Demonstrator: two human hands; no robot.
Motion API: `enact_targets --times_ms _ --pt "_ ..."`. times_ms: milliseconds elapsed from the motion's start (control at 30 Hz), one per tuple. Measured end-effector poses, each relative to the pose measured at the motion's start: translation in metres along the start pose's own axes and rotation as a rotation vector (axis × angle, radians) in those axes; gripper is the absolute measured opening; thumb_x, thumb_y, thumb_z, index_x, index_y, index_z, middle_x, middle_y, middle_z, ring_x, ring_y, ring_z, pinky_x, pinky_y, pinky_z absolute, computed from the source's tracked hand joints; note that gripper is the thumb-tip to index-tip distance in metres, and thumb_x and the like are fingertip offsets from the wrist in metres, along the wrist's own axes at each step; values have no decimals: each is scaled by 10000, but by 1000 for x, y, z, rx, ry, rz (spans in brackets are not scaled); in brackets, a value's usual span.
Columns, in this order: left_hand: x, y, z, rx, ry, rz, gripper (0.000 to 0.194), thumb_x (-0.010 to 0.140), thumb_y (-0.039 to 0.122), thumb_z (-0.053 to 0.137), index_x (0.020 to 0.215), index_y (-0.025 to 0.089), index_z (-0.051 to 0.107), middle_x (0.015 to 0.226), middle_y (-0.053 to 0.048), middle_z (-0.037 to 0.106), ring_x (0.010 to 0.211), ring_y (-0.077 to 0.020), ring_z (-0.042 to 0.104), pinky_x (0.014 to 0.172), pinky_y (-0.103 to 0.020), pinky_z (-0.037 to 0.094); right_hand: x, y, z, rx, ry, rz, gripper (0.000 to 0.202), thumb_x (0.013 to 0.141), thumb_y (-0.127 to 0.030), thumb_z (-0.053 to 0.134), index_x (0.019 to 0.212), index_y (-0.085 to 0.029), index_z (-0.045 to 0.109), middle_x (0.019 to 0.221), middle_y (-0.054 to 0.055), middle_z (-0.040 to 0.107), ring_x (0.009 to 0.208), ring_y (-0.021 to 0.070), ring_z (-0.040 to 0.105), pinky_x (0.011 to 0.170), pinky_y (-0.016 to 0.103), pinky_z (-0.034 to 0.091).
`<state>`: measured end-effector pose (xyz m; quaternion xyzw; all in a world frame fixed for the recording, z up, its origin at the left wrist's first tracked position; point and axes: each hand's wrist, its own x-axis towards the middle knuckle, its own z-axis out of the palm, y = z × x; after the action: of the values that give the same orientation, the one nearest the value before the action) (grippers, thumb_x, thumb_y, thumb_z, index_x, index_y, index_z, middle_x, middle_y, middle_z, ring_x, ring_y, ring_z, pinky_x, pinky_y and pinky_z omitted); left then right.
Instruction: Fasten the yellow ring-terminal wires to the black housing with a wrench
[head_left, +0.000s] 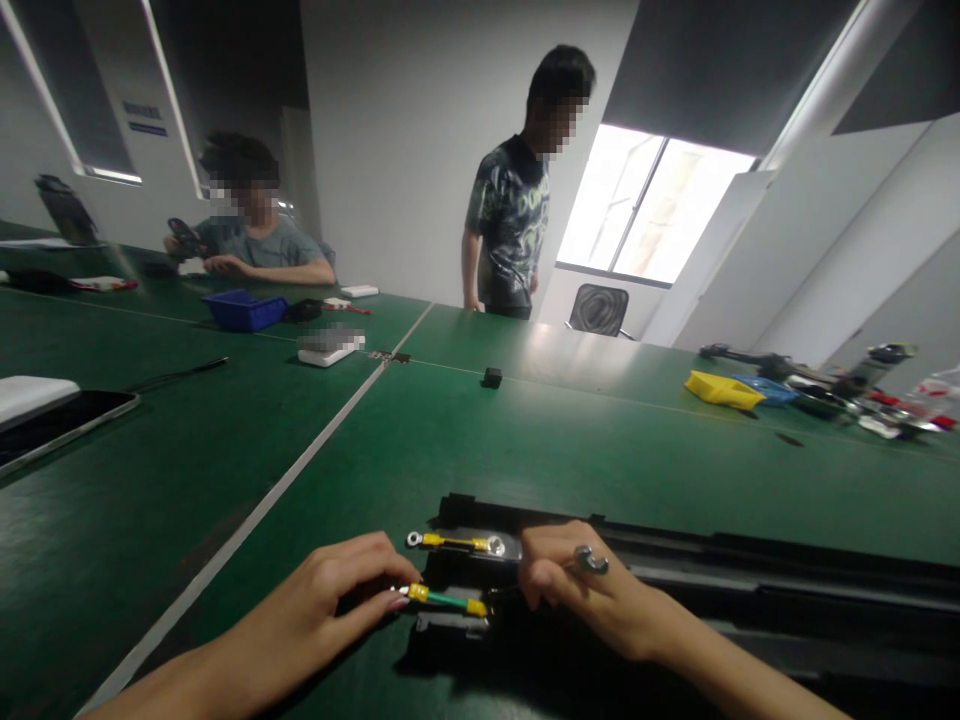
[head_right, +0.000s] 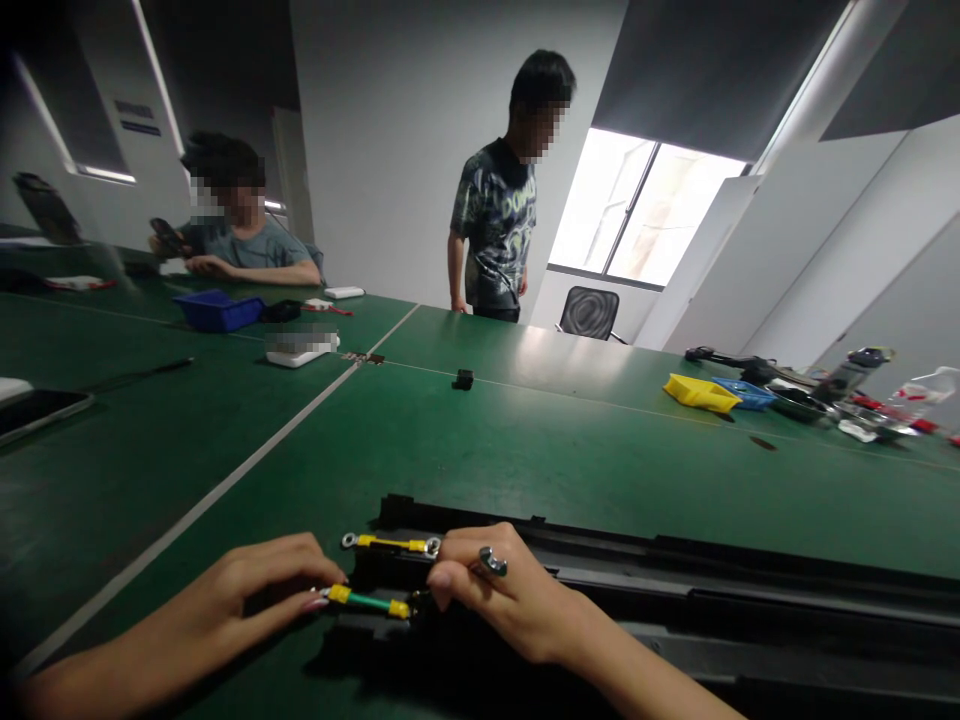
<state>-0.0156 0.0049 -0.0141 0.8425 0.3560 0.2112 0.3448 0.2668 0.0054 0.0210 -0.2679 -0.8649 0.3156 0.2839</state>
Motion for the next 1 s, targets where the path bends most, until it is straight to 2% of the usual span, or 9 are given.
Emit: enact_targets --times_ms 433,667,1000 --pt "0 -1 1 7 11 -9 172 945 213 507 1024 228 660 959 -13 655 877 -168 617 787 -230 457 -2 1 0 -9 7 -11 564 1000 -496 289 656 -149 570 618 0 493 590 109 472 587 224 364" --pt "0 -2 1 9 0 -5 178 955 213 493 1031 231 653 957 -10 650 870 -165 613 779 -233 455 -3 0 0 -35 88 26 580 1004 -487 274 629 -149 559 591 5 495 555 110 467 553 229 363" --pt "0 -2 1 2 1 0 172 950 209 502 1025 230 655 955 -9 654 869 -164 614 779 -229 454 -3 0 0 -59 48 47 556 1007 -469 286 672 -144 588 622 2 490 576 106 468 561 219 369"
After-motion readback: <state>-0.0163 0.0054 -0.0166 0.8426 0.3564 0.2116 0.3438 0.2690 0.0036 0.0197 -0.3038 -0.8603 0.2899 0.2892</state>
